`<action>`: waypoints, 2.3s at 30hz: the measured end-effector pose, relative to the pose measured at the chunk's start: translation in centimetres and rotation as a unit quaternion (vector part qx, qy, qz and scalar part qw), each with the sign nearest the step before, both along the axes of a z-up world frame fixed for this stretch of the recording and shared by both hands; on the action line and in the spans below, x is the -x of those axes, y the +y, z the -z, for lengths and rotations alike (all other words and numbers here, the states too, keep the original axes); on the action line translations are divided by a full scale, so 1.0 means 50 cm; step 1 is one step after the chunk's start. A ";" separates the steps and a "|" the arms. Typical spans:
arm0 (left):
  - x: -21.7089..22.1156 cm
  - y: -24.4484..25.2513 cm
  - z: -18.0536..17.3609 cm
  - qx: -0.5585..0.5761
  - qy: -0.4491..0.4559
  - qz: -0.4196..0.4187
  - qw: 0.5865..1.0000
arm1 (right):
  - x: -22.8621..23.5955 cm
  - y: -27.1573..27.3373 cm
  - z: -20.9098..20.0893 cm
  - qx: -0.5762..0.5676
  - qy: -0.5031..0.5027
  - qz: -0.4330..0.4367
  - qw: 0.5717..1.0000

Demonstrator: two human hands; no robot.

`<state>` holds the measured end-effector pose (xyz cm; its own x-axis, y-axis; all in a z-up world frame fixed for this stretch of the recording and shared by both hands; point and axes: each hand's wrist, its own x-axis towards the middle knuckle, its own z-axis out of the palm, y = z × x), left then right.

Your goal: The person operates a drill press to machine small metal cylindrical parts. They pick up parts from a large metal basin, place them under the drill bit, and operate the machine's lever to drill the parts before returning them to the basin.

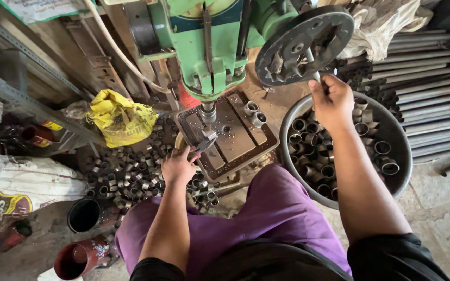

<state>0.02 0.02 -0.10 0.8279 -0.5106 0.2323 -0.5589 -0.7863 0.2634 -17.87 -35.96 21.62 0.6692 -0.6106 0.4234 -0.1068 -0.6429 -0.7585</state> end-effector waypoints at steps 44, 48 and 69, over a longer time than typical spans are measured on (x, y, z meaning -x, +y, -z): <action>-0.003 0.003 0.000 0.019 0.060 -0.001 0.998 | -0.033 -0.055 0.072 -0.154 -0.100 -0.094 0.978; 0.001 0.003 -0.008 0.007 0.062 -0.001 0.998 | -0.035 -0.060 0.075 -0.153 -0.094 -0.095 0.979; -0.005 0.005 -0.032 -0.057 0.111 0.005 0.992 | -0.271 -0.097 -0.144 -0.010 0.083 -0.195 0.977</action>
